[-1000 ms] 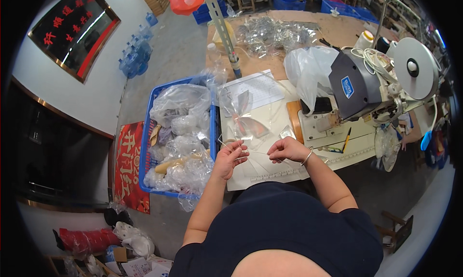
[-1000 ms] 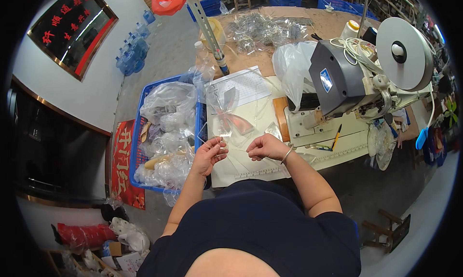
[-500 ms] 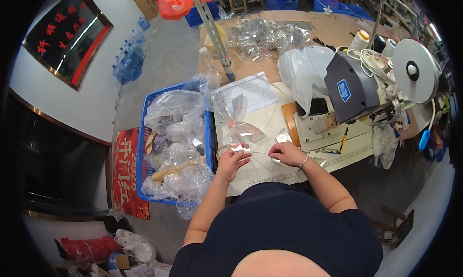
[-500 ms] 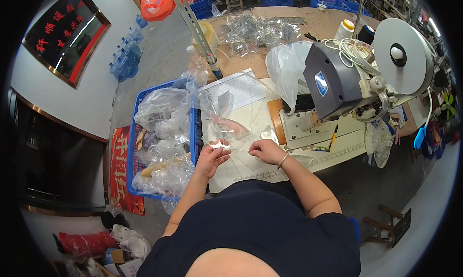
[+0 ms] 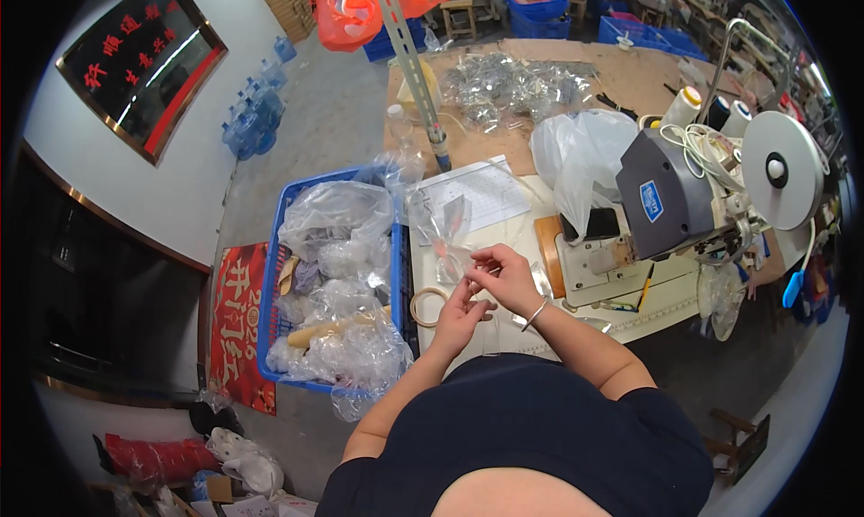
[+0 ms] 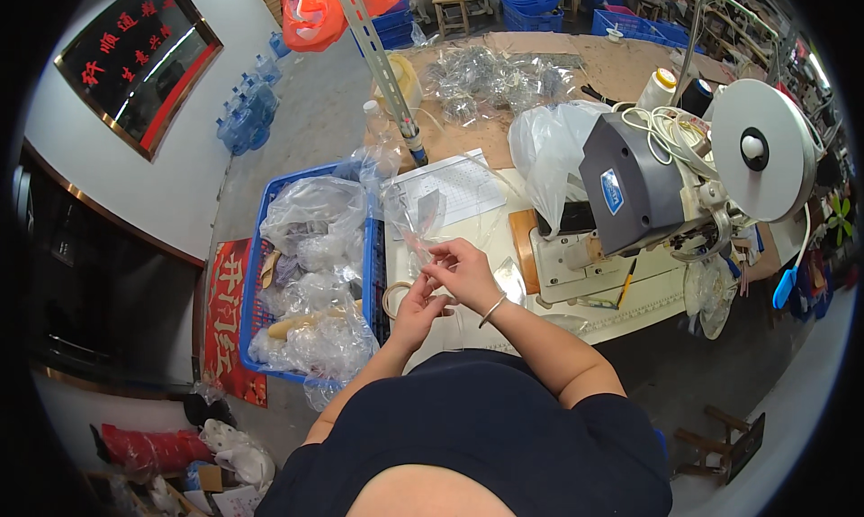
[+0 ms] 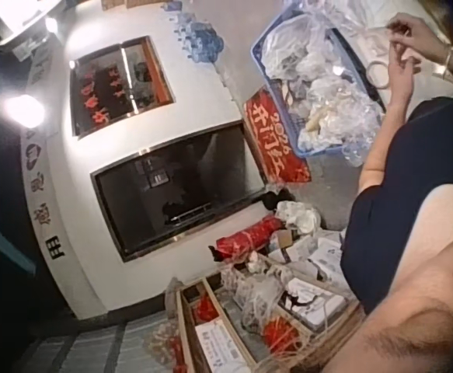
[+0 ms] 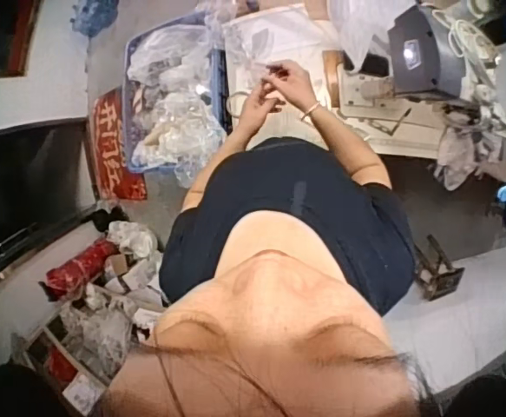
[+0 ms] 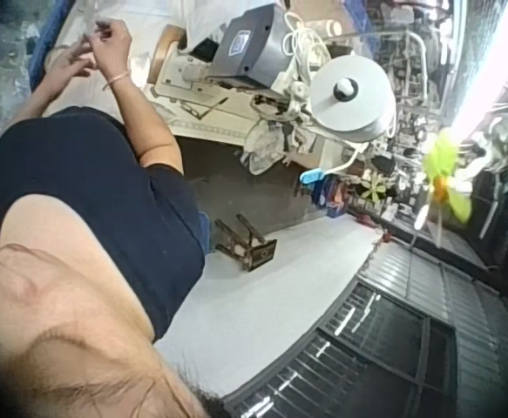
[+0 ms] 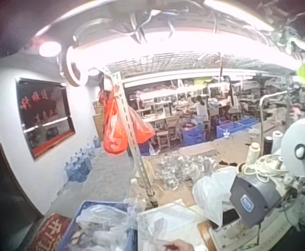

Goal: The person stands at a workbench in a workshop and sorts clear plastic strips from a blue bin. They pick up the strips, separate them, and place them into a clear plastic bag. The person repeats this process, handling the strips one by one or in small groups.

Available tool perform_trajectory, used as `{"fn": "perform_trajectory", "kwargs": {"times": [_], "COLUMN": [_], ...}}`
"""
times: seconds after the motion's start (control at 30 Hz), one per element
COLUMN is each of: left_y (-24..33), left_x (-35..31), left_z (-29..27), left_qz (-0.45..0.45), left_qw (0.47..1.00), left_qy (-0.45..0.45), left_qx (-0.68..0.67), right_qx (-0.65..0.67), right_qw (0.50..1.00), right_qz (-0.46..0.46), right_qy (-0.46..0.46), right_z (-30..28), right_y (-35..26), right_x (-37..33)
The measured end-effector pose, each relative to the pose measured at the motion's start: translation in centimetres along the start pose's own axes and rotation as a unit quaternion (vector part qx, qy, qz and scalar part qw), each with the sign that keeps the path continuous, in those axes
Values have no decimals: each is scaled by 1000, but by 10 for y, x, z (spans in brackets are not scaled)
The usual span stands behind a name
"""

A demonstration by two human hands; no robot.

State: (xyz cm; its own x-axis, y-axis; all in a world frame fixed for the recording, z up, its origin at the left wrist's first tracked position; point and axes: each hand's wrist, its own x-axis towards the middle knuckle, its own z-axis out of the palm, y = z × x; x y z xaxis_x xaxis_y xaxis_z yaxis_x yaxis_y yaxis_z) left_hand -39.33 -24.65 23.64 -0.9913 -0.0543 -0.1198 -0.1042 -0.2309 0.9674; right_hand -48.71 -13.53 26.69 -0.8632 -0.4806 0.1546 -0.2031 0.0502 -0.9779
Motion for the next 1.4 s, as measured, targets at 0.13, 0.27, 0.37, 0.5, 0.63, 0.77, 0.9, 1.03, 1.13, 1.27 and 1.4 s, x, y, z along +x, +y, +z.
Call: {"fn": "perform_trajectory", "kwargs": {"times": [0.13,0.27,0.37,0.5,0.63,0.77,0.9,1.03,1.13,1.27,1.4], "left_y": [6,4,8,10,12,13,29,12,9,10,9], "left_x": [-1,2,2,2,4,4,2,6,7,5,3], "left_z": [1,5,4,5,6,4,-3,-13,-14,-10,-5], "left_qz": [-11,-20,-48,-58,-82,-61,-77,-106,-109,-102,-104], "left_qw": [999,1000,995,994,992,994,955,971,965,952,943], "left_qy": [-9,1,6,8,22,13,-53,-26,-26,-27,-3], "left_qx": [-39,-24,-84,-89,-91,-86,-281,-213,-238,-288,-316], "right_qx": [130,23,178,287,117,151,79,31,46,85,177], "right_qw": [988,999,979,946,987,981,988,982,981,978,969], "right_qz": [75,15,88,136,70,62,-27,-72,-71,-78,-44], "right_qy": [-30,-27,-53,-69,-87,-109,-128,-174,-172,-171,-167], "right_z": [-7,-9,-15,-20,-21,-23,-29,-26,-26,-29,-27], "right_y": [8,0,9,2,11,14,-1,3,6,9,14], "right_x": [2,-3,0,0,0,-1,-5,-11,-12,-12,-14]}}
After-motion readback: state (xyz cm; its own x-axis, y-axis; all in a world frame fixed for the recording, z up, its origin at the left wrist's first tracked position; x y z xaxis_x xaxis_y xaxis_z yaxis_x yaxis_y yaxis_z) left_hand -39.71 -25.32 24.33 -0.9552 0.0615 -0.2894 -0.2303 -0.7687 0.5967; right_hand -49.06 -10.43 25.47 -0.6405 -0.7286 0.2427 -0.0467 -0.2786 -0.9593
